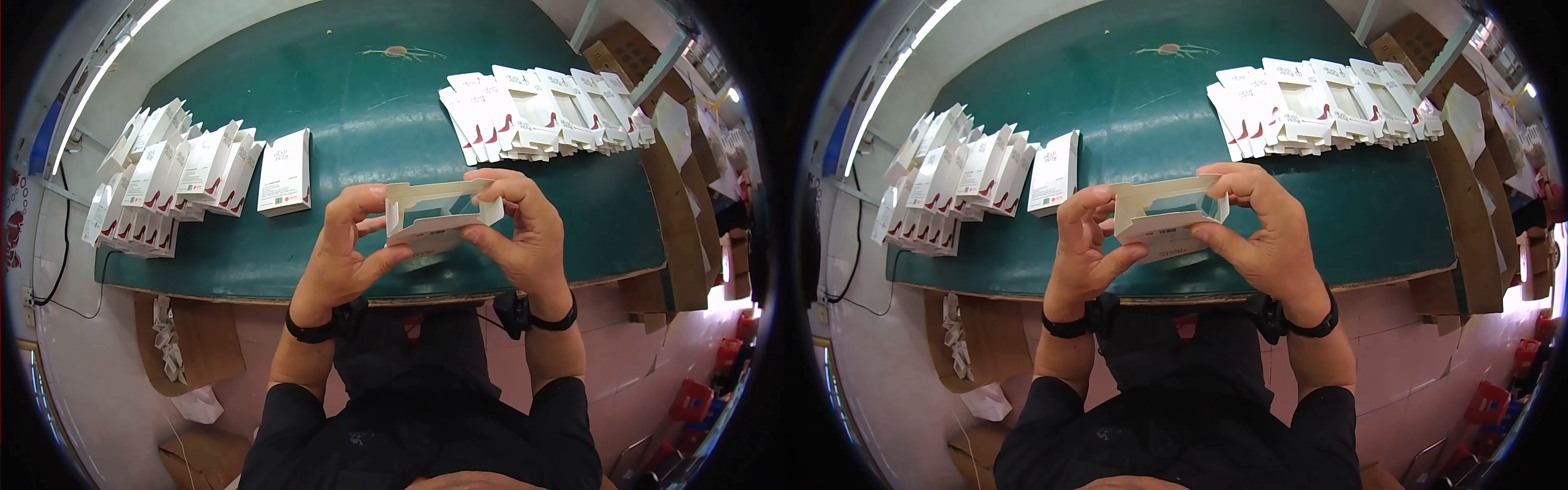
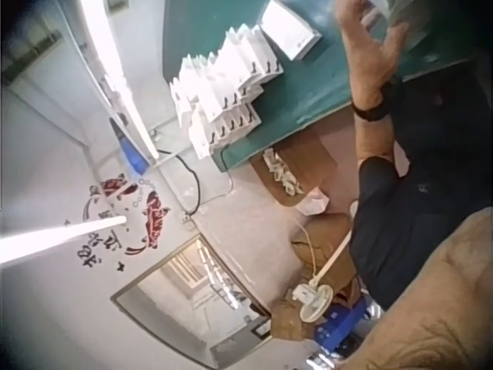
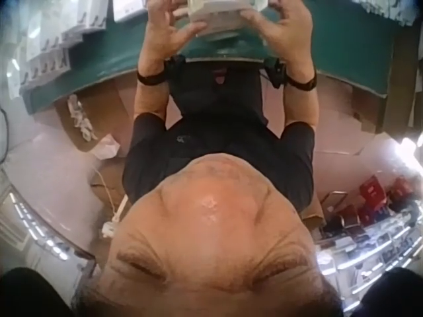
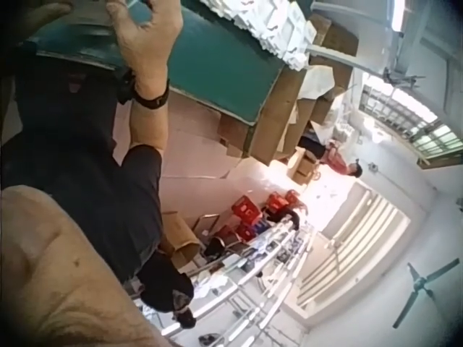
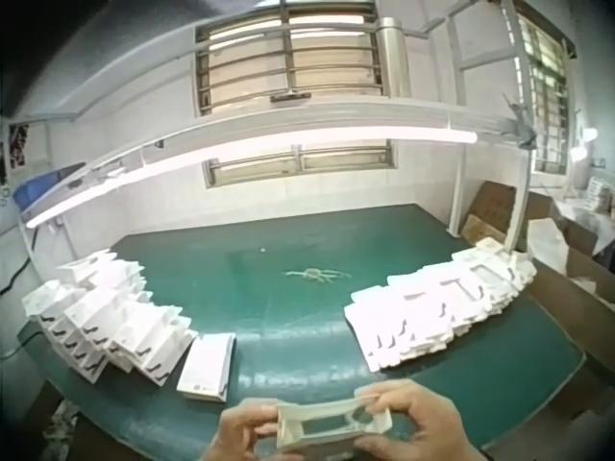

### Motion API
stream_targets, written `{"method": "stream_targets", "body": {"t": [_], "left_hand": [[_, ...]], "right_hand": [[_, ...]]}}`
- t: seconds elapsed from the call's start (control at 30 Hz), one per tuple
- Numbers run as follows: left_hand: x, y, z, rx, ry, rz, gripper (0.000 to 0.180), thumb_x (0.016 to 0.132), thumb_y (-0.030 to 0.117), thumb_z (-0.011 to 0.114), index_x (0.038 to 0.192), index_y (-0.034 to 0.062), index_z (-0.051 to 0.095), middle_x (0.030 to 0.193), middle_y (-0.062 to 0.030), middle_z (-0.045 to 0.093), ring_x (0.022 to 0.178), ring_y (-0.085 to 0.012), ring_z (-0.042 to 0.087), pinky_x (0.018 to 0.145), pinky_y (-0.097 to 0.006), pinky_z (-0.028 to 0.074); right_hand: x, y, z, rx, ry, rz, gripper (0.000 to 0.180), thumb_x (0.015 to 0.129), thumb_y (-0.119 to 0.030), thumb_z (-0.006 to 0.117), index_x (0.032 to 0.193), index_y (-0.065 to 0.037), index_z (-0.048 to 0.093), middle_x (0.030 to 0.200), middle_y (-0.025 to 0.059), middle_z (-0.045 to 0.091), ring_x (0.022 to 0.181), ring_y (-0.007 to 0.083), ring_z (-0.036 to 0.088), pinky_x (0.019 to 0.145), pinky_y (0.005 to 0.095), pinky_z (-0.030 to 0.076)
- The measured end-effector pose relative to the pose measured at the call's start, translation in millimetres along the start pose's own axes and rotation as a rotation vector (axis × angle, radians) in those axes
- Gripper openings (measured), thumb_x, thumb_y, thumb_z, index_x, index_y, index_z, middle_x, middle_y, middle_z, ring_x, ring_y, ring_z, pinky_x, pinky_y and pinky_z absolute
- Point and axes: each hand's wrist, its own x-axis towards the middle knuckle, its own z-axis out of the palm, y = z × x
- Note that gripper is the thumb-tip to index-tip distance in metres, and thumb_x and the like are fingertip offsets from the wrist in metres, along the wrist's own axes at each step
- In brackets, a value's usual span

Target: The person picks up a white box from a stack, folds the flaps to assemble it, and places it onto a different stack before repeating the process.

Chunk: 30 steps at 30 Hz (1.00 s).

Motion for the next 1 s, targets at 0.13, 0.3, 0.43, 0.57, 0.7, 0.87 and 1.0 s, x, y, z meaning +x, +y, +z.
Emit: {"method": "stream_targets", "body": {"t": [0.13,0.3,0.43,0.57,0.7,0.87,1.0], "left_hand": [[10,21,-4,0.085,-0.061,0.002,0.070,0.083,0.003,0.088,0.139,0.0134,0.047,0.144,-0.0131,0.052,0.131,-0.0269,0.058,0.102,-0.046,0.058],[14,24,-9,0.126,-0.096,0.023,0.063,0.081,0.000,0.088,0.132,0.0126,0.052,0.142,-0.0133,0.052,0.132,-0.0282,0.057,0.101,-0.041,0.057],[14,13,-8,0.057,-0.052,0.135,0.062,0.081,0.000,0.088,0.130,0.0121,0.052,0.139,-0.0134,0.053,0.131,-0.0292,0.059,0.103,-0.042,0.056],[13,10,1,-0.085,-0.001,0.201,0.063,0.079,0.001,0.089,0.128,0.0119,0.052,0.135,-0.0136,0.054,0.129,-0.0304,0.060,0.106,-0.044,0.054],[13,4,2,-0.149,0.012,0.258,0.066,0.079,0.006,0.092,0.129,0.0125,0.049,0.134,-0.0141,0.054,0.126,-0.0319,0.062,0.108,-0.047,0.054],[12,-3,6,-0.178,0.020,0.300,0.070,0.079,0.007,0.093,0.131,0.0138,0.046,0.130,-0.0131,0.055,0.123,-0.0323,0.062,0.107,-0.049,0.054],[13,-3,5,-0.135,-0.004,0.307,0.071,0.079,0.005,0.092,0.131,0.0151,0.045,0.124,-0.0117,0.057,0.121,-0.0322,0.063,0.106,-0.049,0.054]], "right_hand": [[3,-6,3,-0.028,0.016,-0.002,0.038,0.082,-0.002,0.086,0.114,-0.005,0.065,0.128,0.0144,0.071,0.109,0.0207,0.070,0.091,0.0333,0.058],[1,-5,-1,-0.046,-0.073,0.008,0.039,0.087,-0.012,0.087,0.116,-0.006,0.062,0.137,0.0165,0.064,0.118,0.0200,0.065,0.098,0.0348,0.055],[2,4,2,-0.065,0.032,-0.134,0.043,0.087,-0.013,0.088,0.119,-0.006,0.061,0.138,0.0182,0.062,0.119,0.0248,0.066,0.099,0.0369,0.055],[0,8,-1,-0.055,0.043,-0.283,0.047,0.086,-0.013,0.089,0.122,-0.006,0.060,0.138,0.0199,0.060,0.120,0.0291,0.066,0.099,0.0392,0.055],[-2,8,-1,0.054,0.030,-0.270,0.050,0.086,-0.014,0.089,0.123,-0.006,0.058,0.132,0.0206,0.063,0.119,0.0306,0.067,0.101,0.0408,0.055],[-6,10,-2,0.086,0.019,-0.239,0.051,0.086,-0.013,0.089,0.124,-0.006,0.057,0.127,0.0199,0.067,0.119,0.0317,0.068,0.102,0.0417,0.055],[-8,9,-4,0.072,-0.001,-0.206,0.053,0.086,-0.013,0.089,0.126,-0.005,0.056,0.125,0.0195,0.069,0.121,0.0309,0.068,0.103,0.0416,0.054]]}}
